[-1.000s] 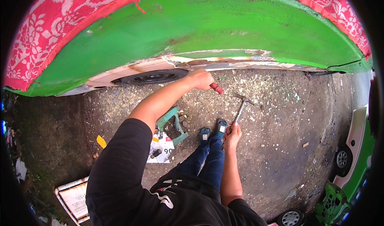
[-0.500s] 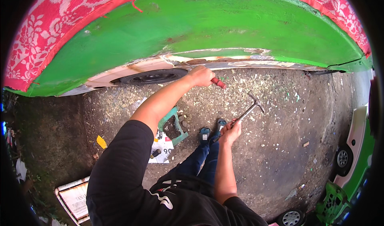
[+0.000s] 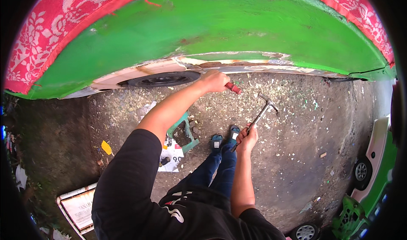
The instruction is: The person uses a hammer and a red-handled tool to repeatedly strike and pry along the lower edge of a green-painted metal panel. The person works along the seam where the green paint meets a pink patterned surface, removing material and debris from the edge.
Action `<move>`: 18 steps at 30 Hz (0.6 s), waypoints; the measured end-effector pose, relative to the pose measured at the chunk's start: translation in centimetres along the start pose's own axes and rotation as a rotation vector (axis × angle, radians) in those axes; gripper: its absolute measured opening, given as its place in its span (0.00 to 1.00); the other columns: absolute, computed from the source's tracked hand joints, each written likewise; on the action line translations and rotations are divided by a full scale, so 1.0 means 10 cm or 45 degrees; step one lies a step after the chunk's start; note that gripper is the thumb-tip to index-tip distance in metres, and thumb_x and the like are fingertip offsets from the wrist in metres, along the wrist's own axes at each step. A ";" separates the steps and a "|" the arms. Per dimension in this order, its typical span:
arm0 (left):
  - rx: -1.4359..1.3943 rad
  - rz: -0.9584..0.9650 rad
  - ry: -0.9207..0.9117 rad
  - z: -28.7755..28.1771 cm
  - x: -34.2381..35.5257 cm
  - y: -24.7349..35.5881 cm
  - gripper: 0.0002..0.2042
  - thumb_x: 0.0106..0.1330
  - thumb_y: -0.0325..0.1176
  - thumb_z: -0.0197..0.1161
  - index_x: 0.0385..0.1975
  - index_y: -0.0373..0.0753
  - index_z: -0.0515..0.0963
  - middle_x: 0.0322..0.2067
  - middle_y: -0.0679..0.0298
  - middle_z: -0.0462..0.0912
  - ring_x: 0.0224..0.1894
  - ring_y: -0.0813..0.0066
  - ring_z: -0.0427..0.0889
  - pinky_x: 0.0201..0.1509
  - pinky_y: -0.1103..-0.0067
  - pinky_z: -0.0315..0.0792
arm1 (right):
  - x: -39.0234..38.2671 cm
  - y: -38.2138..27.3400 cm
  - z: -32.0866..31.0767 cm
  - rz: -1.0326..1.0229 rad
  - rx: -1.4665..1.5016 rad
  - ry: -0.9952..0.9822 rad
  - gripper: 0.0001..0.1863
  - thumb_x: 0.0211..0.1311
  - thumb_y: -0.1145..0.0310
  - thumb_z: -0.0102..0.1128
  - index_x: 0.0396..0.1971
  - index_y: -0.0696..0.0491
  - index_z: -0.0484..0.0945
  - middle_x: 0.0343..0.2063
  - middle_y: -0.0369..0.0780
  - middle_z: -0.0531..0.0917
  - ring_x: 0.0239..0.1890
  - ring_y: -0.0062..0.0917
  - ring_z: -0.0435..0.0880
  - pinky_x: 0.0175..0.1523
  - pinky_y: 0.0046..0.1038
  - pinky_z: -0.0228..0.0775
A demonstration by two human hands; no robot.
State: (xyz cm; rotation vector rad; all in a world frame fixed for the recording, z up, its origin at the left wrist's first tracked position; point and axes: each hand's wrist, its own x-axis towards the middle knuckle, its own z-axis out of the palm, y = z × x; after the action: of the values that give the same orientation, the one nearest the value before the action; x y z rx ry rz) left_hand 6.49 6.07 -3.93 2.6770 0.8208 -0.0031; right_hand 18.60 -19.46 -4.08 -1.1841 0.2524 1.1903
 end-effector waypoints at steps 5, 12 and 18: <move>-0.013 -0.041 -0.057 0.03 0.10 0.03 0.07 0.50 0.39 0.62 0.19 0.43 0.78 0.23 0.60 0.82 0.29 0.56 0.82 0.34 0.63 0.74 | -0.01 -0.04 -0.05 0.011 0.058 0.056 0.16 0.72 0.53 0.44 0.34 0.50 0.68 0.12 0.29 0.57 0.10 0.12 0.52 0.12 0.19 0.43; -0.004 -0.096 -0.113 0.05 0.10 0.05 0.08 0.50 0.40 0.62 0.20 0.43 0.79 0.25 0.59 0.82 0.31 0.56 0.82 0.36 0.62 0.75 | -0.04 -0.05 -0.22 0.012 0.061 0.099 0.16 0.72 0.52 0.44 0.34 0.50 0.68 0.12 0.28 0.57 0.10 0.12 0.51 0.12 0.19 0.42; 0.028 -0.069 -0.103 0.07 0.06 0.07 0.08 0.50 0.40 0.62 0.21 0.43 0.79 0.24 0.58 0.82 0.31 0.56 0.83 0.37 0.63 0.75 | -0.07 -0.02 -0.29 0.028 0.046 0.081 0.16 0.73 0.53 0.42 0.33 0.50 0.68 0.12 0.28 0.58 0.08 0.12 0.52 0.11 0.19 0.43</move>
State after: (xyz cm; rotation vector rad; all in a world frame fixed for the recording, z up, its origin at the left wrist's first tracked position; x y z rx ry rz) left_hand 7.44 5.57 -4.42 2.6552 0.8722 -0.1332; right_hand 19.65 -22.20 -4.76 -1.1915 0.3341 1.1639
